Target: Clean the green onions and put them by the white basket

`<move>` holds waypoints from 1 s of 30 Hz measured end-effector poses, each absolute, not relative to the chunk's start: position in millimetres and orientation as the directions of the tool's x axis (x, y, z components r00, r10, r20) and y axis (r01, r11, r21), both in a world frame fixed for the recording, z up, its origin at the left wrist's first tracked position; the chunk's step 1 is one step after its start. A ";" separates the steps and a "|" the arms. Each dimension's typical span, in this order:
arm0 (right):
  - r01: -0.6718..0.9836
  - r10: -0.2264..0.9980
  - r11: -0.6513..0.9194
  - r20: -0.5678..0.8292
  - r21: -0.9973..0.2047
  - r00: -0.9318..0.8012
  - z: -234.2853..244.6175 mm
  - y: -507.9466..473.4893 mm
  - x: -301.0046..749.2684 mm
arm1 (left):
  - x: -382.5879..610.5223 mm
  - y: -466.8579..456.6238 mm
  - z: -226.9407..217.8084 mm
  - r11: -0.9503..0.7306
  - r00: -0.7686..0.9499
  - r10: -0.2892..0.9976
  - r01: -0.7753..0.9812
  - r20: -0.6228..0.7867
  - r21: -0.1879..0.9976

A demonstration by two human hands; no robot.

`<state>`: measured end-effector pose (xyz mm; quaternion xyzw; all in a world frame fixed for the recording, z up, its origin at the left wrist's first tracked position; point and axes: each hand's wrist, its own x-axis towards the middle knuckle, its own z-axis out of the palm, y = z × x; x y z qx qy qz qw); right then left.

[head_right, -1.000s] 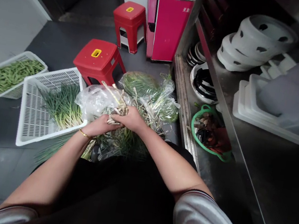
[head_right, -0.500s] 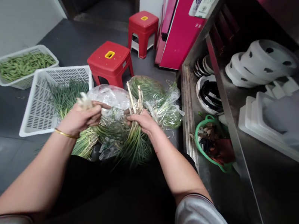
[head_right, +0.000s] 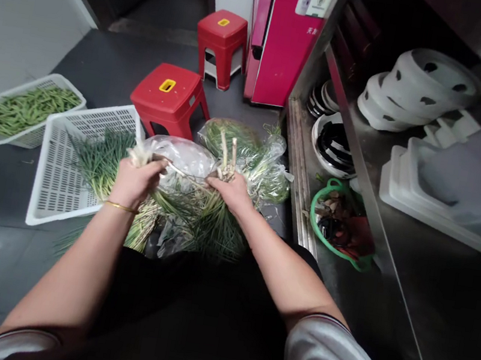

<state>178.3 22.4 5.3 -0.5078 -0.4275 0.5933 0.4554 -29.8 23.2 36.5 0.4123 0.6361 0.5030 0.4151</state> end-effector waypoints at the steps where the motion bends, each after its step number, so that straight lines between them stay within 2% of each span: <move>1: -0.079 0.976 -0.218 -0.215 -0.973 -0.043 7.2 24.4 186.1 | -34.9 26.1 39.0 0.140 -0.346 0.931 0.038 -0.119 0.989; 4: 0.056 0.958 -0.256 -0.261 -0.965 -0.115 10.6 26.3 202.1 | -44.2 31.6 46.4 0.096 -0.374 0.919 -0.091 -0.124 0.991; 8: 0.168 0.888 -0.313 -0.351 -0.935 -0.296 3.5 18.5 193.3 | -38.2 33.7 50.0 0.115 -0.329 0.933 -0.106 -0.144 0.988; 11: 0.158 0.853 -0.332 -0.367 -0.930 -0.371 -5.7 11.5 175.9 | -28.5 34.5 46.6 0.134 -0.276 0.948 -0.103 -0.158 0.986; 13: 0.077 0.842 -0.378 -0.377 -0.923 -0.385 -8.2 9.3 168.8 | -23.3 33.2 43.1 0.140 -0.232 0.960 -0.096 -0.159 0.985; 17: -0.110 0.849 -0.452 -0.389 -0.885 -0.358 -1.8 10.1 166.0 | -11.8 22.4 37.3 0.202 -0.053 0.979 0.102 -0.197 0.974; 20: -0.066 0.865 -0.418 -0.374 -0.906 -0.335 5.0 10.8 164.3 | -2.2 12.8 36.3 0.193 0.066 0.974 0.250 -0.216 0.949; 24: 0.033 0.864 -0.392 -0.380 -0.919 -0.330 9.5 10.5 166.3 | -2.3 9.5 35.6 0.200 0.129 0.959 0.316 -0.251 0.927; 27: 0.063 0.850 -0.390 -0.386 -0.919 -0.359 13.4 11.8 180.5 | -11.6 12.6 33.2 0.242 0.151 0.946 0.264 -0.287 0.934; 30: 0.135 0.822 -0.368 -0.390 -0.920 -0.414 19.5 13.7 204.9 | -22.3 16.9 32.9 0.321 0.096 0.940 0.087 -0.329 0.943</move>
